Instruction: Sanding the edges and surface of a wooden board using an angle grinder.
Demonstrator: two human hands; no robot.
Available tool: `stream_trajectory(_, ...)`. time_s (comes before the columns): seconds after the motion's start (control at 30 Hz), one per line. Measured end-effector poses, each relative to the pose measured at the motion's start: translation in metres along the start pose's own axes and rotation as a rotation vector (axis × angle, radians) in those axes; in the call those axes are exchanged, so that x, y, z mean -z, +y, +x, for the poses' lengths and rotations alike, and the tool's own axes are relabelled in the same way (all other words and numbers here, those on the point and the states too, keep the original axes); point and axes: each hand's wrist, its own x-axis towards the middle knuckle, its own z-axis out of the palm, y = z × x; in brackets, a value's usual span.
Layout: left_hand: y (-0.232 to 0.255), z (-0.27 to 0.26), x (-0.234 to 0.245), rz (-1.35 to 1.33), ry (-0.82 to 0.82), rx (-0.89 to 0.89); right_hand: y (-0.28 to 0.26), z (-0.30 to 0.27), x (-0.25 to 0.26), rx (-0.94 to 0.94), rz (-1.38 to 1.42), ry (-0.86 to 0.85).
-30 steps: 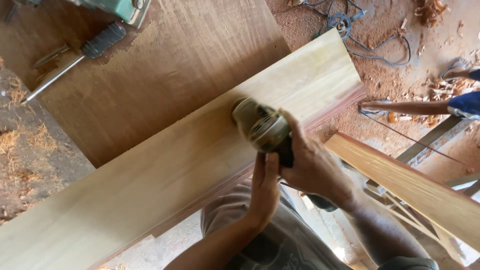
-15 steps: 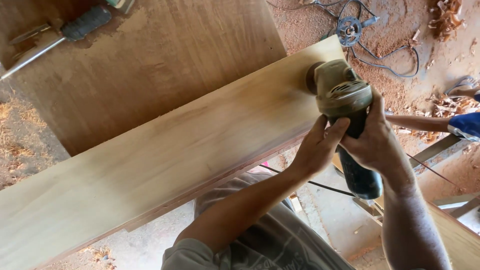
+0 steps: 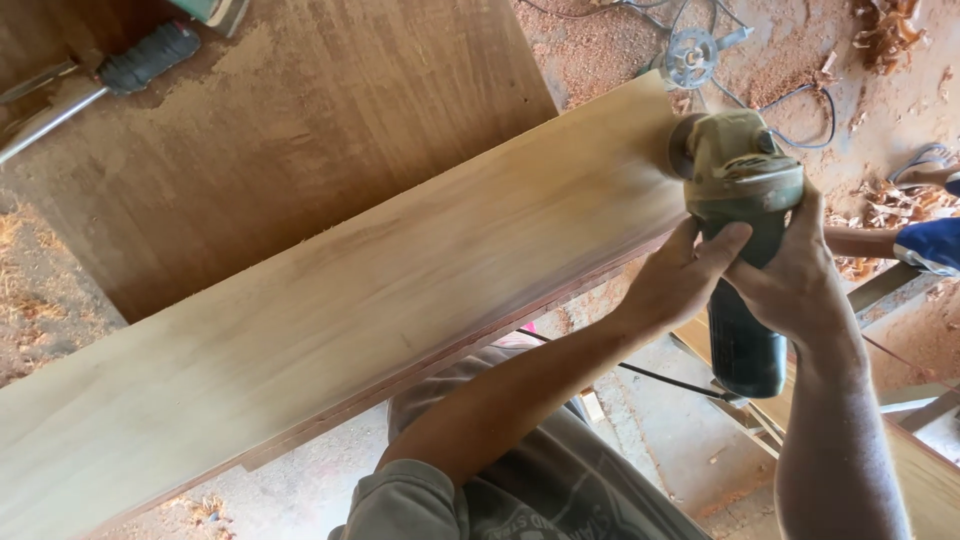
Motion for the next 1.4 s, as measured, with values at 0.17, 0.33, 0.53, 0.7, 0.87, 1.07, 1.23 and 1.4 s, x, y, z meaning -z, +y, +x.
stream_trajectory(0.17, -0.006, -0.026, 0.011, 0.04, -0.002, 0.029, -0.002, -0.02, -0.015, 0.028, 0.052, -0.011)
stream_trajectory(0.33, -0.005, -0.06, 0.033, 0.028, 0.036, -0.011, -0.022, -0.033, -0.038, 0.127, 0.143, -0.04)
stream_trajectory(0.53, -0.019, -0.109, 0.068, -0.248, 0.044, -0.078, -0.096, -0.052, -0.063, 0.053, 0.127, -0.093)
stream_trajectory(0.7, -0.019, -0.161, 0.104, -0.47, 0.085, -0.07, -0.156, -0.072, -0.087, 0.022, 0.072, -0.169)
stream_trajectory(0.87, -0.032, -0.227, 0.134, -0.404, 0.204, -0.092, -0.208, -0.095, -0.112, -0.04, 0.035, -0.341)
stream_trajectory(1.07, -0.035, -0.241, 0.134, -0.38, 0.307, -0.106, -0.215, -0.1, -0.113, 0.013, 0.06, -0.432)
stream_trajectory(1.23, -0.036, -0.191, 0.109, -0.38, 0.213, -0.113, -0.179, -0.082, -0.094, 0.007, 0.042, -0.355)
stream_trajectory(1.4, -0.035, -0.142, 0.076, -0.353, 0.108, -0.128, -0.129, -0.063, -0.07, 0.108, 0.055, -0.2)
